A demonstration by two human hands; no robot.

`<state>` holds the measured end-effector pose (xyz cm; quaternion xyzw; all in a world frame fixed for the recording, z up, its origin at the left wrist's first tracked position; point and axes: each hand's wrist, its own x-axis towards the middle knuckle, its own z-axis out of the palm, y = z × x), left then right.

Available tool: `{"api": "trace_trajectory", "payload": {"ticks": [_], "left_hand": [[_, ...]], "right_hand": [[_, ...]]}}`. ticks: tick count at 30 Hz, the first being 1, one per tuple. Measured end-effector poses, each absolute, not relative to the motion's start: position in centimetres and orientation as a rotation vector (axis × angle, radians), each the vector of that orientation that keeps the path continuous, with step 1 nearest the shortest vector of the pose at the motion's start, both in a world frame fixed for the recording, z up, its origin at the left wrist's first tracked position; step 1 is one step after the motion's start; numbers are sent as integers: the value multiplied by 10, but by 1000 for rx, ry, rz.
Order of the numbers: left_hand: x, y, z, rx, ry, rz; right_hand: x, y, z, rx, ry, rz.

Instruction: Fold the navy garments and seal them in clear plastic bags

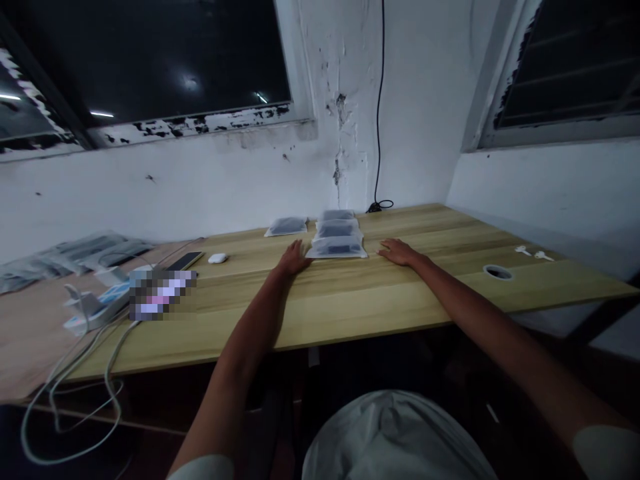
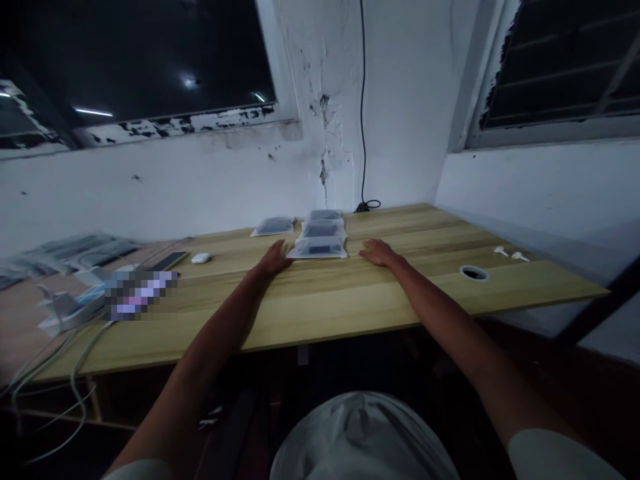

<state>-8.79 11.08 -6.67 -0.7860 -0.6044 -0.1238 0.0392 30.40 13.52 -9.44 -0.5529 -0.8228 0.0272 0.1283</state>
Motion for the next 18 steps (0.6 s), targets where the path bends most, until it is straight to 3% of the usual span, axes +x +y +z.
{"api": "trace_trajectory", "payload": {"ticks": [3, 7, 14, 18], "left_hand": [[-71, 101, -58, -2535, -1432, -549], [-24, 86, -59, -2705, -1010, -391], [24, 70, -72, -2626, -1150, -288], [17, 68, -59, -2491, -1503, -233]], "right_hand": [[304, 135, -94, -1561, -2407, 90], [304, 133, -93, -1498, -2378, 118], [296, 121, -87, -1339, -2357, 222], [293, 117, -85, -1305, -2350, 231]]}}
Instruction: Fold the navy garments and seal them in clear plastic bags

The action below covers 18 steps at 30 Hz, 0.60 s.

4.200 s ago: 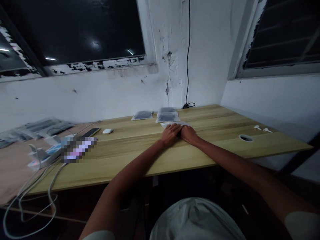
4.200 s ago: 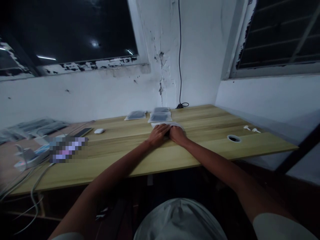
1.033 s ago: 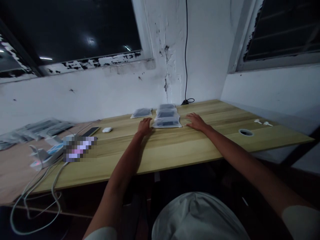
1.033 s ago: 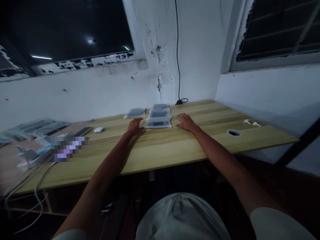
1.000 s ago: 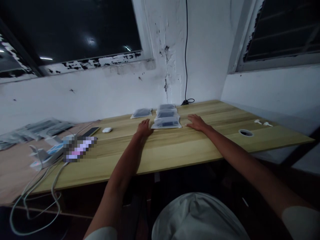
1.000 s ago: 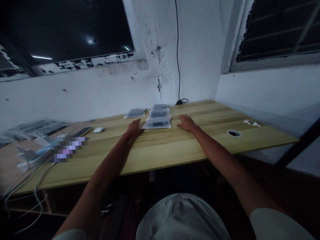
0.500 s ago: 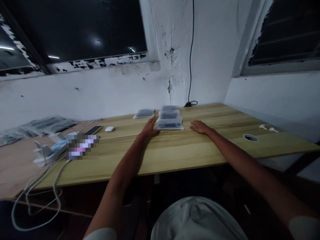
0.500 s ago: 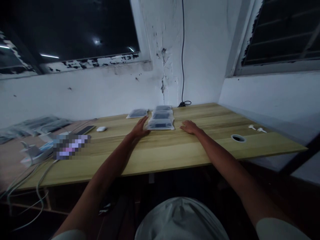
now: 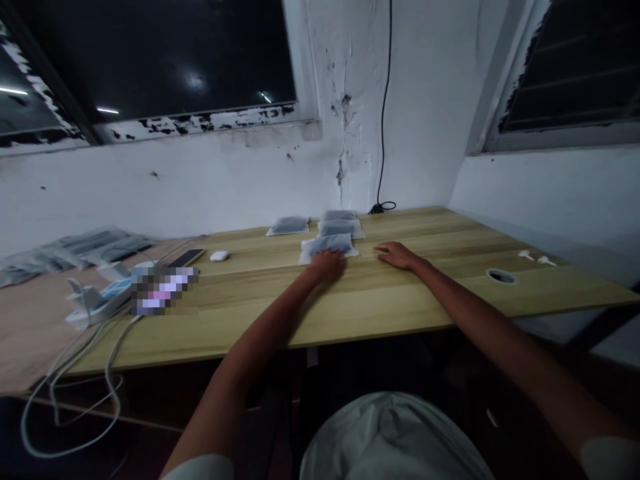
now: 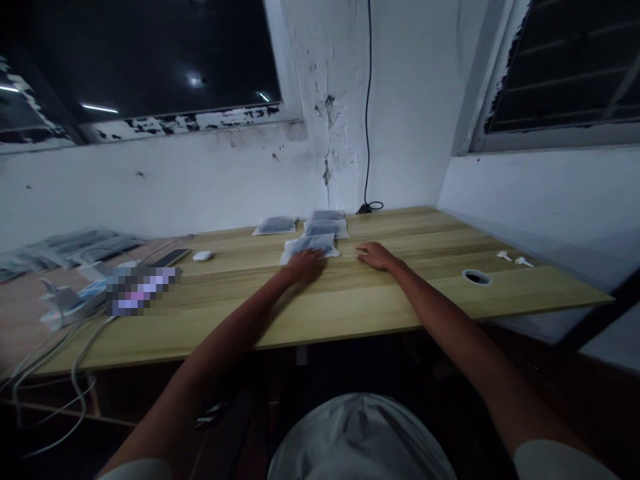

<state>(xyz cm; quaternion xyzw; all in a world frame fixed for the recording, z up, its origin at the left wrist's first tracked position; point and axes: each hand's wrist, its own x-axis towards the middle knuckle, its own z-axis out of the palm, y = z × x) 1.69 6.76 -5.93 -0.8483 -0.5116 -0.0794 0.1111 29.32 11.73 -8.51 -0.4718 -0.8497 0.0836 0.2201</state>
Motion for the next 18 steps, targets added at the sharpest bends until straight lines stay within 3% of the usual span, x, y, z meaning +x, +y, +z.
{"api": "trace_trajectory", "payload": {"ticks": [6, 12, 18], "left_hand": [[-40, 88, -47, -2230, -1937, -139], [-103, 113, -60, -2253, -1983, -239], [-110, 121, -73, -2014, -2140, -317]], "right_hand": [[288, 112, -82, -1318, -2364, 173], [250, 112, -96, -1194, -2361, -18], [190, 132, -93, -1124, -2347, -195]]}}
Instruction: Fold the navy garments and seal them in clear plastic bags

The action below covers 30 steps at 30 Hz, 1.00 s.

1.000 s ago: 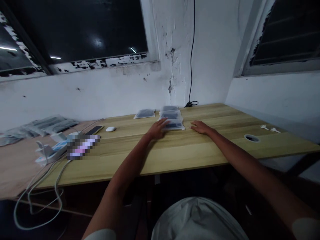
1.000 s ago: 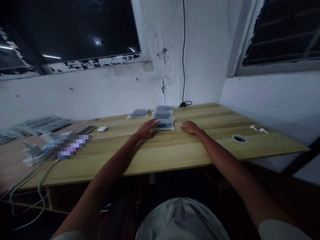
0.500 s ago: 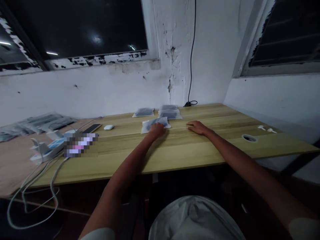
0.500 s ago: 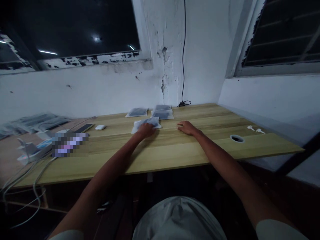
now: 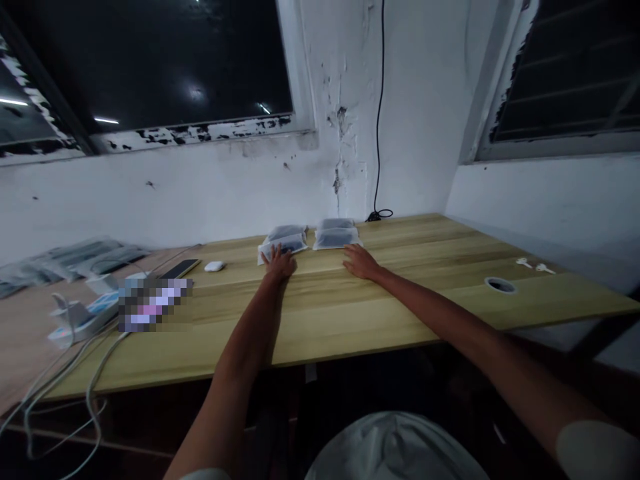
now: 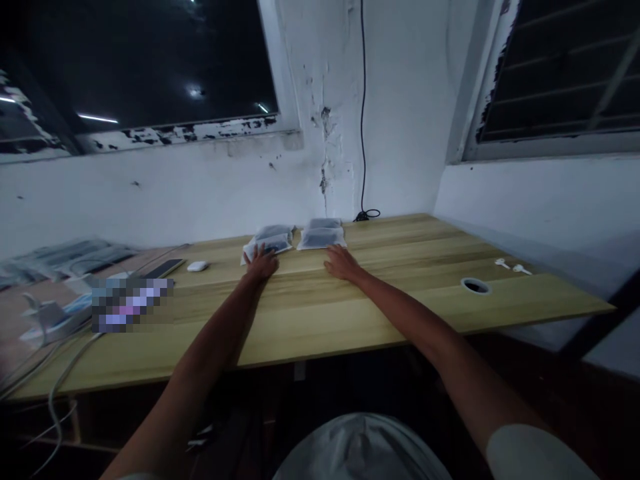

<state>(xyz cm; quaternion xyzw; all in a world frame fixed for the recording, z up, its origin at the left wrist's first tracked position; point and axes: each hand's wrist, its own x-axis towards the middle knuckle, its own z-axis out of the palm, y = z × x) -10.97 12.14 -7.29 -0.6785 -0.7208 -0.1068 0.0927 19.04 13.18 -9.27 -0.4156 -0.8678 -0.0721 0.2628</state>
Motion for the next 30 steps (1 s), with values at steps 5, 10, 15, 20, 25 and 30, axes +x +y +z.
{"api": "trace_trajectory", "payload": {"ticks": [5, 10, 15, 20, 25, 30], "left_hand": [[-106, 116, -75, -1790, -2193, -378], [-92, 119, -76, -2128, -1855, -443], [-71, 128, -88, -2522, -1405, -440], [-72, 131, -94, -2525, -1450, -479], [-73, 127, -88, -2576, -1447, -611], [-66, 116, -77, -2700, -1384, -750]], "right_hand": [[154, 147, -86, -1083, -2438, -180], [149, 156, -89, -1012, -2528, -132], [147, 162, -94, -1022, -2481, -161], [142, 165, -96, -990, -2471, -135], [143, 150, -93, -1018, -2392, -141], [146, 123, -94, -1064, -2346, -107]]}}
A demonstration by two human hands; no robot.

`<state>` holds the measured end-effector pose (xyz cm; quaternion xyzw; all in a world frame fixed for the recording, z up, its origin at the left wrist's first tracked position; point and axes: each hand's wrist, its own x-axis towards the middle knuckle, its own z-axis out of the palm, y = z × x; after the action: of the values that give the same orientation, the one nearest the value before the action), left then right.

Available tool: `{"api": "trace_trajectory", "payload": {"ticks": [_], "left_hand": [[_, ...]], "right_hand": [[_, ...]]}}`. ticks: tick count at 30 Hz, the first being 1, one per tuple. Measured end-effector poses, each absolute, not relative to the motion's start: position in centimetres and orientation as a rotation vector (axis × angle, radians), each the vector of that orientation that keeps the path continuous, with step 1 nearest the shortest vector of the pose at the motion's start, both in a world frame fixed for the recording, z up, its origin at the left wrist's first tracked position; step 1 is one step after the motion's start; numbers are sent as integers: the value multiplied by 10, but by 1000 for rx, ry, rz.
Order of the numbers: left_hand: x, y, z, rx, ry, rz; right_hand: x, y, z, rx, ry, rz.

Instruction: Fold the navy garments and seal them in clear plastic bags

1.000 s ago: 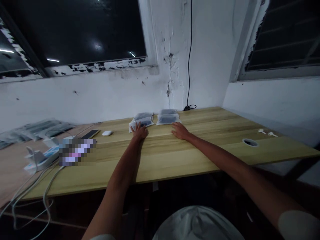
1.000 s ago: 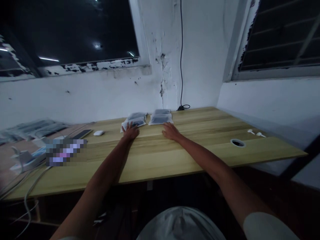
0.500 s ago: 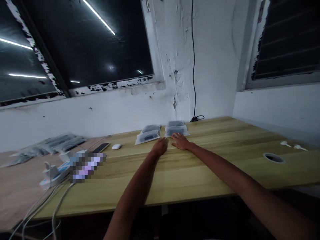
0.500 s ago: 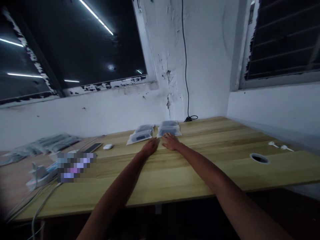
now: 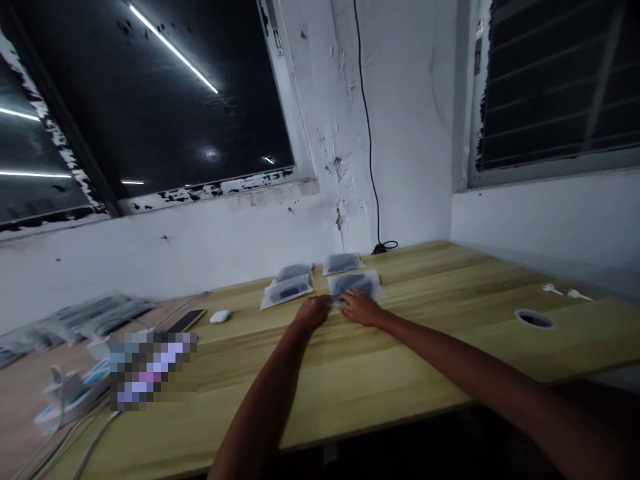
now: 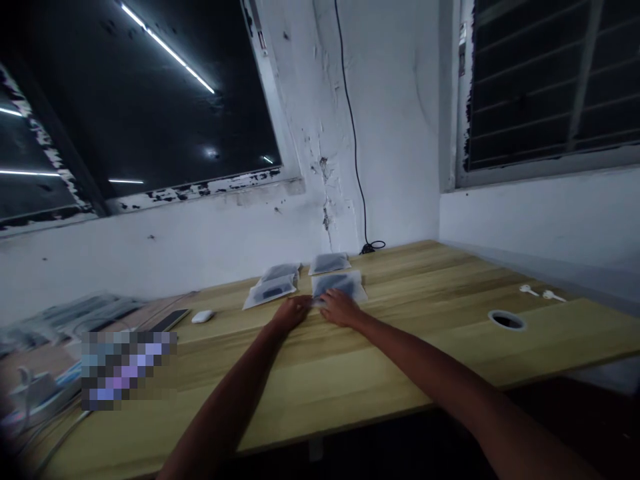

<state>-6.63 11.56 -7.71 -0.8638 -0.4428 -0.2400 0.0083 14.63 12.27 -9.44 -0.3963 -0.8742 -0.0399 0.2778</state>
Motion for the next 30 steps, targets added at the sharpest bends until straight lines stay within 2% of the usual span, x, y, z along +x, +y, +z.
{"api": "trace_trajectory", "payload": {"ticks": [7, 10, 19, 24, 27, 30], "left_hand": [[-48, 91, -74, -2621, -1347, -798], [-39, 82, -79, -2612, -1344, -861], [-20, 68, -88, -2580, -1321, -769], [-46, 77, -81, -2466, -1437, -934], [-65, 84, -80, -2380, -1620, -1032], [-70, 86, -82, -2448, -1597, -1107]], "right_hand": [[158, 96, -86, -1176, -2244, 49], [163, 89, -85, -1091, -2221, 86], [166, 85, -87, -822, -2406, -251], [208, 106, -87, -851, -2292, -393], [244, 120, -92, -944, -2220, -366], [264, 128, -96, -983, -2213, -264]]}}
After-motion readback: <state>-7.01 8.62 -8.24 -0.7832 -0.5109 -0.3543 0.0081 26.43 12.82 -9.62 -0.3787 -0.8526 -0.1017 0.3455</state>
